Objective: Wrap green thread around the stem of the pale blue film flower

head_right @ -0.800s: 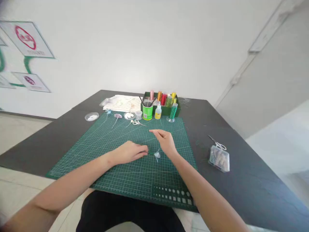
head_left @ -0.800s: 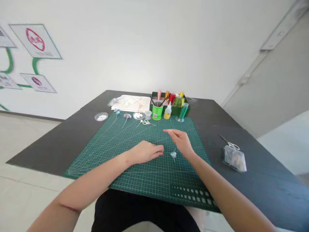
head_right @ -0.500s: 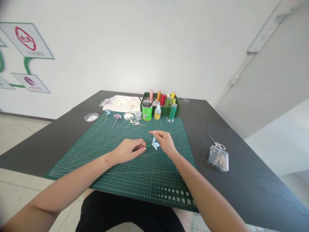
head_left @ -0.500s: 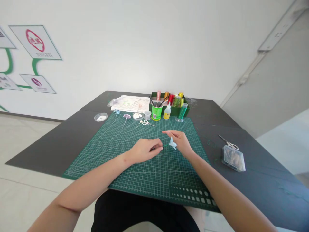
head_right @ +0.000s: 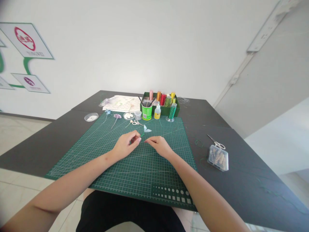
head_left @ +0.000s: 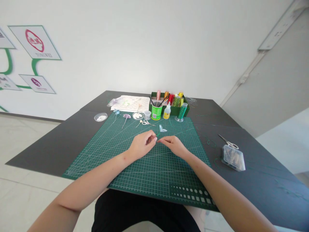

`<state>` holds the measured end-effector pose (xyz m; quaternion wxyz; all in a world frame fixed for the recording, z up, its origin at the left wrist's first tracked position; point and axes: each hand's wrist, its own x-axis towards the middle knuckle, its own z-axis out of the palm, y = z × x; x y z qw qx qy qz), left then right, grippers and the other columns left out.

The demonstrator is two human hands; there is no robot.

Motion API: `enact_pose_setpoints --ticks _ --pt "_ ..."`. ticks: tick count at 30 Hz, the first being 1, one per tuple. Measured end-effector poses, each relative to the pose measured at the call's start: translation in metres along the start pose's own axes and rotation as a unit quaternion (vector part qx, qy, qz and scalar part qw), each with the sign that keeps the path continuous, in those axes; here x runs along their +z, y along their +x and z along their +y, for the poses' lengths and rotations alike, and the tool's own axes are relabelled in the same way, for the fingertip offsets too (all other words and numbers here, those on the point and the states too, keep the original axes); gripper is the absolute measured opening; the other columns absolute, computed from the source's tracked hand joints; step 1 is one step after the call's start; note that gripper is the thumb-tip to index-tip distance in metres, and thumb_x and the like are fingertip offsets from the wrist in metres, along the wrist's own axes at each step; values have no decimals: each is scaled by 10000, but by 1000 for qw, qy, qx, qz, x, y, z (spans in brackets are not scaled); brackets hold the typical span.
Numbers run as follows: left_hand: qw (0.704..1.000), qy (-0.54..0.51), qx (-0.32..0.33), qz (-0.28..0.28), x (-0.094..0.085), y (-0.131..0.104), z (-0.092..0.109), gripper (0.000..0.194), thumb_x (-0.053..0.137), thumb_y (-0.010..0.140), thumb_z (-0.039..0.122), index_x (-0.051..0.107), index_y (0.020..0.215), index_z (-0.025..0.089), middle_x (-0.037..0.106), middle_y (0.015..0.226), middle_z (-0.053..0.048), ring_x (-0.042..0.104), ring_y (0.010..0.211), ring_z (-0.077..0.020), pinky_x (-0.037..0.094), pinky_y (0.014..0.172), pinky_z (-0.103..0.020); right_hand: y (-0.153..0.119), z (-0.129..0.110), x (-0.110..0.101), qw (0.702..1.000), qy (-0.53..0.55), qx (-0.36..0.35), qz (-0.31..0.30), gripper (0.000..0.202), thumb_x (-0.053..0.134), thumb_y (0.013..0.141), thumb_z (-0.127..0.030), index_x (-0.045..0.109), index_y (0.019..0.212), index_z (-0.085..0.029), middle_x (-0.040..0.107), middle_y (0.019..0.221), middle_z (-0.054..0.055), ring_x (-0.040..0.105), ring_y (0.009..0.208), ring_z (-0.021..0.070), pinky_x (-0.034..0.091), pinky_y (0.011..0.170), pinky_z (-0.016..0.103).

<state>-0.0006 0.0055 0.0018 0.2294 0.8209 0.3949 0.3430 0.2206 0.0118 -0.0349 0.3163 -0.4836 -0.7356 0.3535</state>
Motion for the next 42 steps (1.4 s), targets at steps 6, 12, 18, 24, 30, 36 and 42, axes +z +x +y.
enact_pose_setpoints --ticks 6,12,18,24,30,36,42 --pt "998 15 -26 58 -1 4 -3 132 602 942 272 637 833 205 599 797 5 557 713 -159 409 662 -271 0 2 2 1000 -16 -1 -24 353 570 969 -408 850 967 -192 800 852 56 693 778 222 496 736 314" --pt "997 27 -42 66 -3 1 2 151 607 949 292 684 846 213 593 715 26 528 646 -147 373 634 -273 -1 3 3 999 -22 0 -30 363 571 985 -429 854 1007 -204 794 824 47 691 781 219 508 734 311" --pt "996 37 -60 54 -3 -1 5 182 597 946 332 691 846 213 467 570 64 448 518 -123 302 560 -263 -1 -1 2 999 -19 3 -39 360 566 980 -409 854 1005 -194 785 804 52 670 758 211 486 711 302" --pt "994 45 -82 57 -4 1 1 207 583 950 354 672 826 215 436 530 75 420 483 -118 308 561 -261 -3 -8 -1 998 -12 10 -56 352 559 964 -374 847 990 -172 772 808 46 575 645 163 413 634 281" --pt "991 57 -111 57 -6 6 -7 214 590 959 369 690 840 222 456 530 70 449 495 -132 308 563 -268 -6 -20 -5 997 -3 18 -73 369 561 949 -389 849 960 -158 633 624 5 383 522 113 281 537 264" --pt "987 75 -140 32 -8 13 -14 195 630 947 363 731 847 229 510 541 60 499 532 -152 309 574 -274 -10 -30 -15 997 12 12 -81 421 578 939 -473 852 952 -154 547 585 -6 325 529 109 228 520 268" --pt "984 88 -156 -5 -5 15 -19 204 672 930 383 762 831 230 561 558 49 528 554 -157 304 568 -270 -13 -41 -22 996 30 2 -78 436 623 918 -524 857 947 -157 529 565 -10 305 529 104 214 512 266"
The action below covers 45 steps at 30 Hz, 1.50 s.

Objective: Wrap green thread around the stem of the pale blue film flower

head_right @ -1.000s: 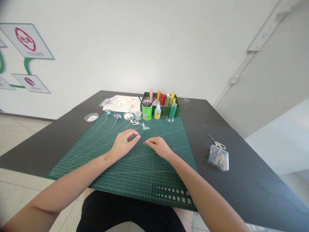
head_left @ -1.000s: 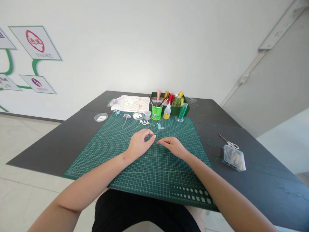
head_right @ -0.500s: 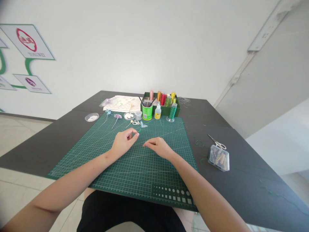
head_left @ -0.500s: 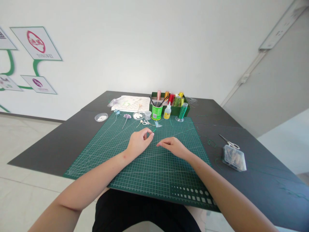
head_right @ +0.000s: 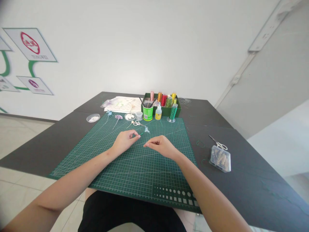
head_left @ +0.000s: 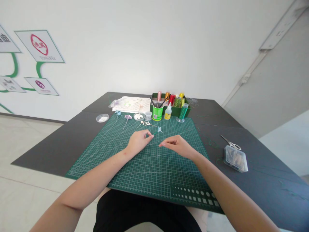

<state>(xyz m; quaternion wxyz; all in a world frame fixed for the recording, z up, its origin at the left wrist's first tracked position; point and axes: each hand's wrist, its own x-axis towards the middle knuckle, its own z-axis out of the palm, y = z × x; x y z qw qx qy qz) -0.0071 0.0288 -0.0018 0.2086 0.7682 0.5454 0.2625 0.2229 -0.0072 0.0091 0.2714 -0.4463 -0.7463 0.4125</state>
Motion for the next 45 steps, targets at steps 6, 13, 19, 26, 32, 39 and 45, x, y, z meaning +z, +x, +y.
enact_pose_setpoints --ticks 6,13,19,26,32,39,45 --pt "998 12 27 -49 3 -7 4 205 707 921 424 827 843 277 651 609 36 586 603 -160 334 583 -264 -3 -5 0 1000 20 -14 13 469 634 904 -577 866 961 -173 555 574 5 330 541 112 238 514 271" --pt "994 23 79 -78 6 -14 9 175 728 916 440 852 898 318 803 848 27 682 719 -178 406 630 -269 -4 -7 -3 998 17 -25 55 452 624 914 -562 867 959 -183 721 732 57 472 598 140 339 542 277" --pt "988 28 114 -105 5 -17 10 158 725 925 420 851 899 328 775 703 51 673 620 -158 413 619 -264 -5 -8 -2 994 -14 -27 103 437 618 933 -510 860 1054 -166 682 633 36 432 540 126 307 514 276" --pt "979 37 151 -132 5 -21 15 105 759 896 382 829 863 312 754 685 60 658 599 -146 382 584 -246 -4 -8 4 993 -34 -40 105 352 631 920 -440 872 983 -192 814 851 80 599 624 168 412 551 289" --pt "975 45 168 -140 5 -23 16 123 754 903 386 808 843 293 728 662 59 648 585 -144 367 578 -253 -5 -8 6 995 -29 -50 84 326 632 906 -417 868 972 -202 833 928 85 696 721 209 483 600 299" --pt "965 56 210 -149 7 -22 13 109 733 937 352 795 876 287 778 764 58 709 685 -153 388 611 -245 -3 -4 6 994 -31 -23 106 300 646 914 -407 871 936 -209 818 868 70 684 709 209 480 602 303" --pt "952 73 261 -143 4 -22 13 118 708 975 343 767 915 260 798 837 48 733 755 -155 366 619 -243 4 9 -4 995 4 18 95 333 639 896 -426 869 910 -185 815 824 68 708 743 222 507 651 316"
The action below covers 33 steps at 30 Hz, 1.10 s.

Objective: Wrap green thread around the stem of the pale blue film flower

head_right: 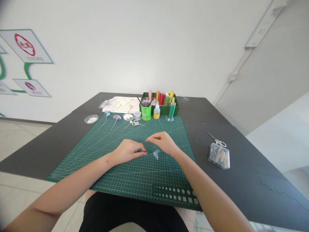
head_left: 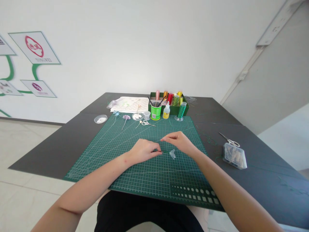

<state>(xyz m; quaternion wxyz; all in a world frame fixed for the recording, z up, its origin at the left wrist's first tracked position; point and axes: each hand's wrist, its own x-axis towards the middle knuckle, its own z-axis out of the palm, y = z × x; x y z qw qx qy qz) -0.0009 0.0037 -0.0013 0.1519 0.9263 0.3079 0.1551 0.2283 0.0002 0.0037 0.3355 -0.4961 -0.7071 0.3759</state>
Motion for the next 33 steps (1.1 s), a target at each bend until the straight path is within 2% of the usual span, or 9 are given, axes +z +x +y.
enact_pose_setpoints --ticks 2,4,12,23,27,29,31,33 --pt "1000 7 16 3 -1 -1 0 133 693 988 352 759 920 257 801 851 44 735 767 -154 366 625 -246 2 2 -3 1000 19 8 -18 332 644 884 -433 868 898 -190 834 934 81 746 878 249 549 772 341" --pt "1000 12 27 10 -1 -1 0 157 675 1000 368 752 928 252 796 840 39 732 761 -153 370 634 -247 3 3 -3 999 31 15 -32 337 652 873 -449 867 891 -190 837 954 88 755 937 265 557 841 363" --pt "999 17 30 37 3 -2 -5 186 661 1006 391 738 953 230 739 723 46 687 675 -134 348 616 -234 3 3 -2 998 51 26 -41 345 679 856 -463 865 900 -176 837 946 90 754 926 268 554 865 379" --pt "999 -26 10 36 -1 -2 -4 129 730 959 336 728 907 218 675 662 64 617 608 -115 296 581 -225 1 1 -4 997 72 4 4 327 720 842 -489 873 919 -210 821 876 73 698 830 251 519 740 360" --pt "997 -57 -3 43 -3 -2 -3 113 747 938 313 719 888 216 608 611 70 567 578 -111 273 579 -229 2 0 -2 995 96 12 5 315 747 811 -486 874 882 -206 802 854 76 664 789 227 489 698 343" --pt "996 -78 -12 50 -3 -2 -2 114 759 921 306 709 873 217 556 582 79 530 556 -105 267 580 -230 2 2 -1 993 112 24 -4 340 753 801 -500 871 869 -189 742 716 55 596 665 180 436 601 308" --pt "992 -105 -27 61 -3 -2 -2 133 756 916 314 688 863 213 507 568 87 495 536 -99 272 579 -227 3 5 1 990 131 42 -16 397 740 802 -536 864 876 -167 589 536 1 442 520 121 318 498 271" --pt "987 -135 -49 77 -2 -1 -1 157 731 926 336 658 869 209 461 562 96 460 518 -97 281 574 -223 4 8 2 986 151 58 -29 450 731 793 -579 849 864 -150 446 464 -46 308 468 87 215 465 256"
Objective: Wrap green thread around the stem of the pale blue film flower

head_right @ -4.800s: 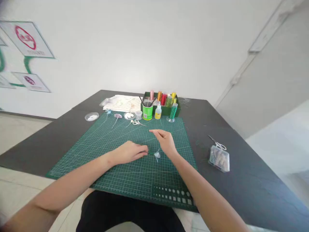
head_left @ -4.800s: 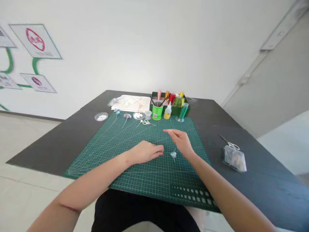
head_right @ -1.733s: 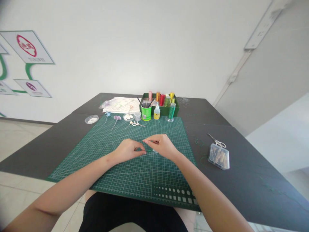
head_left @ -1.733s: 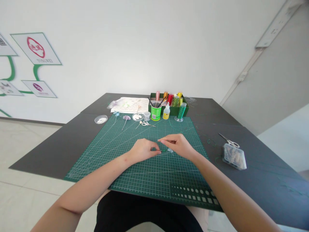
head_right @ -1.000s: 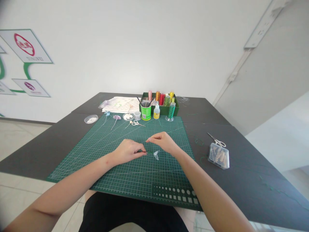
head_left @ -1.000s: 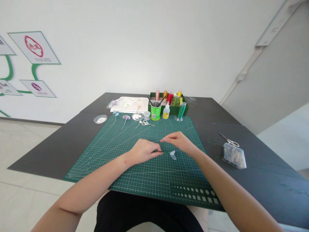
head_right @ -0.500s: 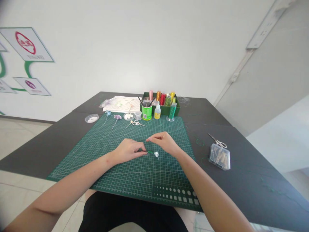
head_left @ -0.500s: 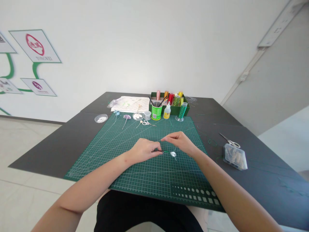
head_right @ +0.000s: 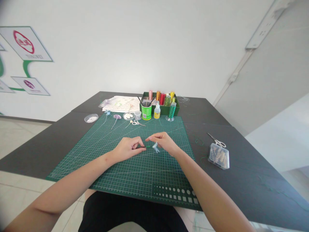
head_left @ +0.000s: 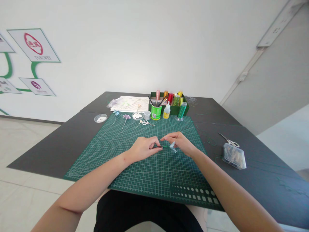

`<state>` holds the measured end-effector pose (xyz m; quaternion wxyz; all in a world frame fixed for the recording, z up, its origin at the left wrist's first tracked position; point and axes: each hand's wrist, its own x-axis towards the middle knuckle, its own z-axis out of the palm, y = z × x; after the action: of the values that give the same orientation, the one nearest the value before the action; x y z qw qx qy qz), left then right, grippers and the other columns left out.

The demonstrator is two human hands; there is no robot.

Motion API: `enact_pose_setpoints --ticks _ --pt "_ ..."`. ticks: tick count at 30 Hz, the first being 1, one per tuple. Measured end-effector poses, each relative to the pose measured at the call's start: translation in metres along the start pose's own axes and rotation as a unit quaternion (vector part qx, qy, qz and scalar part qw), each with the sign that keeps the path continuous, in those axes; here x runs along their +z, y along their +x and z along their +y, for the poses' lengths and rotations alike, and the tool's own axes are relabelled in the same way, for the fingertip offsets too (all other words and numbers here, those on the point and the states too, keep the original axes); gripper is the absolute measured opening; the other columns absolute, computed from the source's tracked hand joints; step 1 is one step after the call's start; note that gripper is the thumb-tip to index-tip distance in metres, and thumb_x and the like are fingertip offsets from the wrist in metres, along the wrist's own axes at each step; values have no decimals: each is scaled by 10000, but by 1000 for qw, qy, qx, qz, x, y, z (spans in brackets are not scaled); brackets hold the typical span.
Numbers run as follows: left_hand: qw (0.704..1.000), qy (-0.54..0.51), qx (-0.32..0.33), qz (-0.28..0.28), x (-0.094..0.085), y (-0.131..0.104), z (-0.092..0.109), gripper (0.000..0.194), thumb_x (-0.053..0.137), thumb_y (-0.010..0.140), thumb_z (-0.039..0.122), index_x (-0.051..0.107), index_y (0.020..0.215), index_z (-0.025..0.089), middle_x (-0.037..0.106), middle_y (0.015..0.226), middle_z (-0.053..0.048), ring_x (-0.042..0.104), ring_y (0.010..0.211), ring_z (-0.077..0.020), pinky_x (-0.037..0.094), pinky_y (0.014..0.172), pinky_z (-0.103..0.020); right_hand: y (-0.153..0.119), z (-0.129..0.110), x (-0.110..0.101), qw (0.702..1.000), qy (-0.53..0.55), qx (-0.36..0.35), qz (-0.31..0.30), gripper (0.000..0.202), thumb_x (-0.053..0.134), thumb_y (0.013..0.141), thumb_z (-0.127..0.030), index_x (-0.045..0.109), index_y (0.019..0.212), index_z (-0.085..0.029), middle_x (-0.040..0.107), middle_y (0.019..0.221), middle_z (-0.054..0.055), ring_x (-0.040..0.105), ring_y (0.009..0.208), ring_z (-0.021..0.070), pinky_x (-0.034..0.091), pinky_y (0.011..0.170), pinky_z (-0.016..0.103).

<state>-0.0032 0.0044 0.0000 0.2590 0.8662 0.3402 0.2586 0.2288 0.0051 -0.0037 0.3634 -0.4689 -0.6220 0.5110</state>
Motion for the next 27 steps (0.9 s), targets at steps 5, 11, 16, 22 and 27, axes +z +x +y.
enact_pose_setpoints --ticks 5,11,16,22,27 --pt "995 -78 -52 34 3 3 -2 194 637 953 386 585 890 211 411 557 104 397 503 -106 293 554 -223 0 3 2 998 45 18 -32 475 782 739 -615 798 804 -145 295 468 -101 205 469 63 155 472 251" --pt "979 -176 -95 38 9 7 -6 271 583 940 471 524 864 217 347 520 108 306 480 -111 242 501 -223 -2 3 7 995 85 19 -56 504 781 743 -640 782 811 -140 300 477 -104 192 482 63 139 490 264" --pt "962 -247 -116 16 11 9 -8 366 589 923 575 499 868 224 301 504 118 239 452 -103 172 459 -221 -4 2 10 992 108 15 -57 489 791 746 -626 777 801 -140 304 484 -101 197 487 63 132 501 271" --pt "948 -298 -109 12 9 10 -10 463 608 902 642 427 799 229 265 550 109 228 485 -93 176 476 -222 -6 -1 11 990 129 12 -55 472 788 754 -612 778 794 -142 312 472 -101 201 475 63 136 504 273" --pt "941 -322 -97 15 7 11 -11 498 609 896 623 393 711 215 297 603 82 254 527 -88 216 506 -228 -7 -5 14 990 134 16 -50 434 804 752 -572 762 771 -140 332 470 -97 212 469 63 134 495 265"
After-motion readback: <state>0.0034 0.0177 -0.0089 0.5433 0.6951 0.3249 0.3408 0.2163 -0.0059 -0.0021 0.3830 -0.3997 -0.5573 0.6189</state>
